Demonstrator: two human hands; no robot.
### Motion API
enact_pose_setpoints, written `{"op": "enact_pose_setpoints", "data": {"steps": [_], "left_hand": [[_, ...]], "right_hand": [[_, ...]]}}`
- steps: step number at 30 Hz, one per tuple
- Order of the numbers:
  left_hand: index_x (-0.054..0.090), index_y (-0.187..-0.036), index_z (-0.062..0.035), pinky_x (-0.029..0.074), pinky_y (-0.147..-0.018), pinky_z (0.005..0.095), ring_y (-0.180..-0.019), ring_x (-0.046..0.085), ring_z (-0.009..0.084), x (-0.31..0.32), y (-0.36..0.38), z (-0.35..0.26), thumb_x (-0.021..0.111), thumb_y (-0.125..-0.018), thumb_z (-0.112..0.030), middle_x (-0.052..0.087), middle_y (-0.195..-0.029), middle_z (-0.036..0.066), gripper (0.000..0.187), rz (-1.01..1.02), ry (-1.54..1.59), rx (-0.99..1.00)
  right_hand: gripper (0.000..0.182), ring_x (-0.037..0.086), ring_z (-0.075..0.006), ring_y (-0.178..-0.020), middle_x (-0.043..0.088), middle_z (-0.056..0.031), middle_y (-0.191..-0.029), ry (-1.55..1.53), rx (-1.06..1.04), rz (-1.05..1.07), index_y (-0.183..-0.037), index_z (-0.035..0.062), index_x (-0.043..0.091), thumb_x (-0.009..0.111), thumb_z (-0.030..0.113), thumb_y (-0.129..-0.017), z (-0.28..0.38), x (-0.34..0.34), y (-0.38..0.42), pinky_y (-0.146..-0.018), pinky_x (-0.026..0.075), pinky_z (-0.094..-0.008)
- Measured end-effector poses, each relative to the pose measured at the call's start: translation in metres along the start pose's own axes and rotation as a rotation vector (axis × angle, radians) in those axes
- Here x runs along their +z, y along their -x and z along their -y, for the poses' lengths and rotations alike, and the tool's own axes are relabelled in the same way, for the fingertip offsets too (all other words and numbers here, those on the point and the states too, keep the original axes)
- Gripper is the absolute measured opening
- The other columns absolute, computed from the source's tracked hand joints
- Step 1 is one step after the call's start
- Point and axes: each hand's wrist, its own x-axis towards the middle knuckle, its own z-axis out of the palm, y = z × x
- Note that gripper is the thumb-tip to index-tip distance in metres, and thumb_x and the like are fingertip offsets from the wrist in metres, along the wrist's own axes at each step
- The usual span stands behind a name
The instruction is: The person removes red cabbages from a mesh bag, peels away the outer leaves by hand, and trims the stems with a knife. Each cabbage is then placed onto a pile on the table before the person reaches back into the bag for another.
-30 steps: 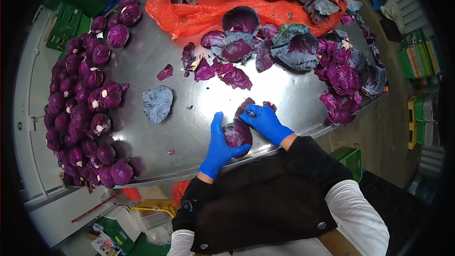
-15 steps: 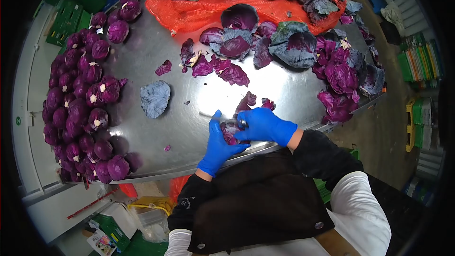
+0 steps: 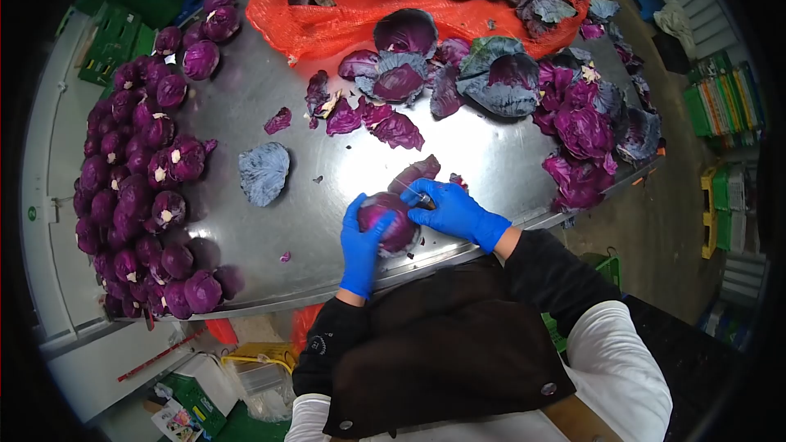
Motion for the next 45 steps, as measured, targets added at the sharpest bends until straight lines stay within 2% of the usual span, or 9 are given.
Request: {"op": "enact_pose_setpoints", "data": {"steps": [5, 13, 17, 19, 21, 25, 27, 38, 45], "left_hand": [[0.052, -0.124, -0.0001, 0.047, -0.089, 0.03, -0.102, 0.057, 0.0179, -0.004, -0.013, -0.005, 0.069, -0.084, -0.018, 0.058, -0.115, 0.013, 0.047, -0.111, 0.288, -0.146], [0.055, -0.122, -0.0008, 0.046, -0.092, 0.0314, -0.104, 0.057, 0.0172, -0.003, -0.004, -0.004, 0.064, -0.086, -0.015, 0.06, -0.114, 0.01, 0.04, 0.158, 0.389, -0.205], [0.054, -0.122, -0.0003, 0.047, -0.093, 0.034, -0.105, 0.058, 0.0199, -0.002, 0.0, 0.002, 0.06, -0.09, -0.022, 0.06, -0.114, 0.01, 0.04, -0.094, 0.809, -0.504], [0.054, -0.122, -0.0006, 0.047, -0.093, 0.0364, -0.104, 0.059, 0.0216, -0.004, -0.002, -0.009, 0.056, -0.092, -0.029, 0.062, -0.112, 0.012, 0.041, 0.098, 1.055, -0.561], [0.05, -0.126, 0.0012, 0.045, -0.096, 0.0382, -0.112, 0.055, 0.0258, -0.019, -0.004, 0.025, 0.062, -0.087, -0.033, 0.054, -0.124, 0.014, 0.053, 0.208, 1.052, -0.606], [0.04, -0.134, -0.0007, 0.034, -0.106, 0.0433, -0.129, 0.039, 0.035, -0.017, 0.0, -0.021, 0.08, -0.07, -0.023, 0.033, -0.143, 0.017, 0.079, -0.055, -0.335, 0.233], [0.041, -0.135, -0.0058, 0.03, -0.109, 0.0407, -0.134, 0.031, 0.033, -0.016, -0.013, -0.05, 0.084, -0.061, -0.018, 0.03, -0.143, 0.018, 0.086, 0.525, -0.562, 0.421], [0.038, -0.132, 0.0021, 0.037, -0.102, 0.0365, -0.119, 0.045, 0.0247, -0.002, -0.027, -0.012, 0.085, -0.065, -0.025, 0.042, -0.131, 0.018, 0.086, 0.078, 0.015, 0.001], [0.025, -0.142, 0.0013, 0.031, -0.107, 0.0381, -0.128, 0.037, 0.0278, 0.004, -0.034, -0.024, 0.081, -0.071, -0.029, 0.034, -0.139, 0.019, 0.095, 0.134, -0.546, 0.457]], "right_hand": [[0.071, 0.06, -0.0221, -0.103, 0.058, -0.01, -0.119, -0.102, -0.154, -0.179, -0.138, 0.0124, 0.04, 0.073, 0.033, -0.078, 0.009, 0.023, -0.01, -0.086, 0.048, -0.033], [0.032, 0.063, -0.0301, -0.078, 0.062, -0.0145, -0.086, -0.029, -0.276, 0.285, -0.099, 0.0082, 0.063, 0.069, 0.03, -0.076, -0.023, 0.002, -0.047, -0.075, 0.049, -0.0383], [0.033, 0.062, -0.0255, -0.094, 0.062, -0.0098, -0.092, 0.238, 0.111, -0.27, -0.101, 0.0088, 0.064, 0.075, 0.024, -0.074, -0.008, -0.004, -0.027, -0.081, 0.049, -0.0335], [0.037, 0.061, -0.0306, -0.09, 0.056, -0.0105, -0.104, 0.097, -0.358, -0.134, -0.103, 0.0116, 0.059, 0.072, 0.03, -0.074, 0.001, 0.015, -0.009, -0.077, 0.049, -0.0384], [0.045, 0.059, -0.0297, -0.095, 0.051, -0.0087, -0.111, 0.231, -0.305, -0.069, -0.108, 0.0133, 0.057, 0.074, 0.033, -0.072, 0.01, 0.02, -0.001, -0.079, 0.049, -0.0382], [0.047, 0.057, -0.0304, -0.094, 0.052, -0.0097, -0.103, 0.154, -0.206, -0.009, -0.107, 0.0133, 0.059, 0.076, 0.033, -0.068, -0.005, 0.009, -0.013, -0.082, 0.048, -0.0389], [0.04, 0.057, -0.0311, -0.094, 0.053, -0.0114, -0.101, 0.088, -0.177, 0.054, -0.101, 0.01, 0.059, 0.075, 0.029, -0.069, -0.005, 0.0, -0.014, -0.08, 0.048, -0.0396], [0.049, 0.061, -0.0253, -0.1, 0.059, -0.0126, -0.116, -0.069, -0.123, -0.325, -0.123, 0.0128, 0.055, 0.069, 0.026, -0.077, -0.006, -0.002, -0.005, -0.086, 0.048, -0.0345], [0.067, 0.056, -0.0238, -0.11, 0.057, -0.011, -0.124, -0.185, -0.131, -0.142, -0.134, 0.0177, 0.049, 0.077, 0.031, -0.075, -0.026, -0.002, -0.029, -0.094, 0.044, -0.0328]]}}
